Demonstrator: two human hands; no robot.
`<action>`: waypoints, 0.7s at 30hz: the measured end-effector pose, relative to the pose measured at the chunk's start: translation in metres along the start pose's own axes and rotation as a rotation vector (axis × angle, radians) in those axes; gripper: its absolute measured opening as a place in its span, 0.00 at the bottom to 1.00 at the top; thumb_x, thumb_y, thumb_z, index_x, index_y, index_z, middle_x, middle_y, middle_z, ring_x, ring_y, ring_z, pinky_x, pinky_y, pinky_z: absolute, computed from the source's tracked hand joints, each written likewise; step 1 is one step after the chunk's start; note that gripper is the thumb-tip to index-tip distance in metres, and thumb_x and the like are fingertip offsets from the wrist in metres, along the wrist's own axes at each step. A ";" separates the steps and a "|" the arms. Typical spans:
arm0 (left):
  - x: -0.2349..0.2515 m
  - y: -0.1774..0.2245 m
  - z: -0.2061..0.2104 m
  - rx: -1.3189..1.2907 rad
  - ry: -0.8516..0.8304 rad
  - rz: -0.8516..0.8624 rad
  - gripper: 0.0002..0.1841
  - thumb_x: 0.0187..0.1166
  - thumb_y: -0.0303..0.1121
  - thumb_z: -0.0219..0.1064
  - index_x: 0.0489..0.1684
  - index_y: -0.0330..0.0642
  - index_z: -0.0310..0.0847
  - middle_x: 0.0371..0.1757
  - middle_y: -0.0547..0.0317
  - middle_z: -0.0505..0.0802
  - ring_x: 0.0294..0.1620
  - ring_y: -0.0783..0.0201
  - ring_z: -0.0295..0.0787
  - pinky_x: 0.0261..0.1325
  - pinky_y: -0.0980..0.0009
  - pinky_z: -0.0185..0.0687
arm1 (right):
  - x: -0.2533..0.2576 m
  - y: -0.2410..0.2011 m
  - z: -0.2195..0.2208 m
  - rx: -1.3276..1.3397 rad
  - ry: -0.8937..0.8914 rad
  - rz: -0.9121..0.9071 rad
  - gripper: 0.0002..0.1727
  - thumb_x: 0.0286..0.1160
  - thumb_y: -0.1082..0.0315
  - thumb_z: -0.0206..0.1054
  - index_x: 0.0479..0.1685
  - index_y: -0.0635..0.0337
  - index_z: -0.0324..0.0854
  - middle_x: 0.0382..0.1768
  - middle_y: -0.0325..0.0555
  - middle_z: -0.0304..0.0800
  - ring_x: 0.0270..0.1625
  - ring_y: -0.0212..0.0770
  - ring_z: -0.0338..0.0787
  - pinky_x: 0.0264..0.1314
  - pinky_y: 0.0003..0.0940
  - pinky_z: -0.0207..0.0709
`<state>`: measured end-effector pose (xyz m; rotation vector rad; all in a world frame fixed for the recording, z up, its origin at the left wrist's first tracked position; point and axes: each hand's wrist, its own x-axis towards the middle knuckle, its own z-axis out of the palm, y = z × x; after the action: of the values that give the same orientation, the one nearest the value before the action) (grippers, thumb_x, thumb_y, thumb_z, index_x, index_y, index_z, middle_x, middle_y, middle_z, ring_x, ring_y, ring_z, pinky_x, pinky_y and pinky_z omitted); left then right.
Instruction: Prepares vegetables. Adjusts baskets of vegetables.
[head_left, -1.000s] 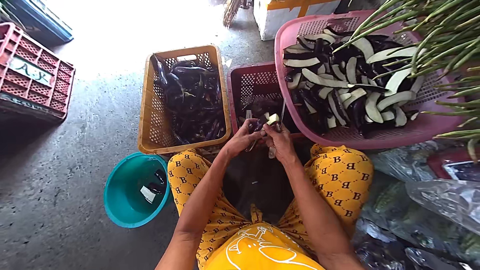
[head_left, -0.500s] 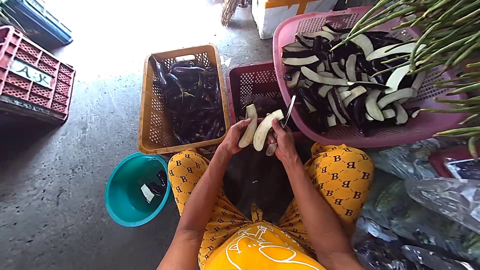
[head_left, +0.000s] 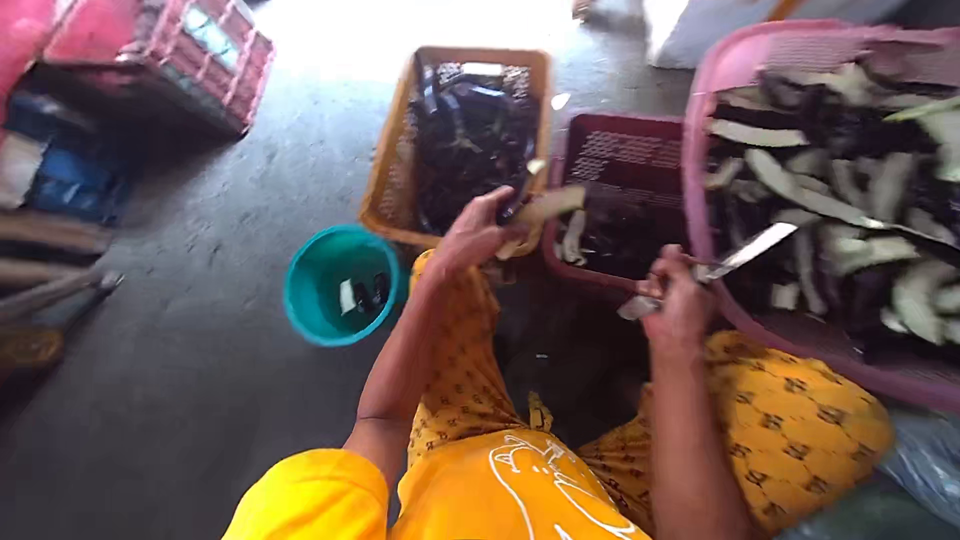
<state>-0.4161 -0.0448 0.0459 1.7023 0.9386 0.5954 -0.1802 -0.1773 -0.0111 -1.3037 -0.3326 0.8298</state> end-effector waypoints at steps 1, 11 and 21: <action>-0.018 -0.005 -0.030 0.086 0.141 -0.020 0.21 0.76 0.29 0.70 0.69 0.39 0.81 0.57 0.51 0.92 0.54 0.63 0.91 0.62 0.58 0.87 | 0.000 -0.006 -0.001 0.025 0.017 0.001 0.06 0.89 0.65 0.60 0.41 0.50 0.78 0.20 0.26 0.78 0.15 0.22 0.72 0.18 0.16 0.70; -0.138 -0.264 -0.139 0.541 0.631 -0.867 0.36 0.80 0.42 0.69 0.87 0.37 0.63 0.80 0.19 0.69 0.75 0.18 0.70 0.67 0.23 0.70 | -0.028 -0.024 0.016 -0.204 -0.177 -0.085 0.13 0.91 0.71 0.51 0.35 0.50 0.76 0.18 0.26 0.84 0.12 0.21 0.75 0.15 0.14 0.71; -0.100 -0.344 -0.100 0.775 0.159 -1.042 0.42 0.91 0.44 0.57 0.94 0.27 0.36 0.92 0.20 0.39 0.92 0.22 0.34 0.87 0.30 0.45 | -0.027 -0.052 -0.015 -0.598 -0.325 -0.216 0.08 0.82 0.64 0.62 0.49 0.52 0.85 0.24 0.17 0.85 0.16 0.14 0.75 0.17 0.10 0.69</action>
<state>-0.6519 -0.0239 -0.2412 1.4845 2.1349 -0.3969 -0.1706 -0.2090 0.0401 -1.6418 -1.0214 0.7840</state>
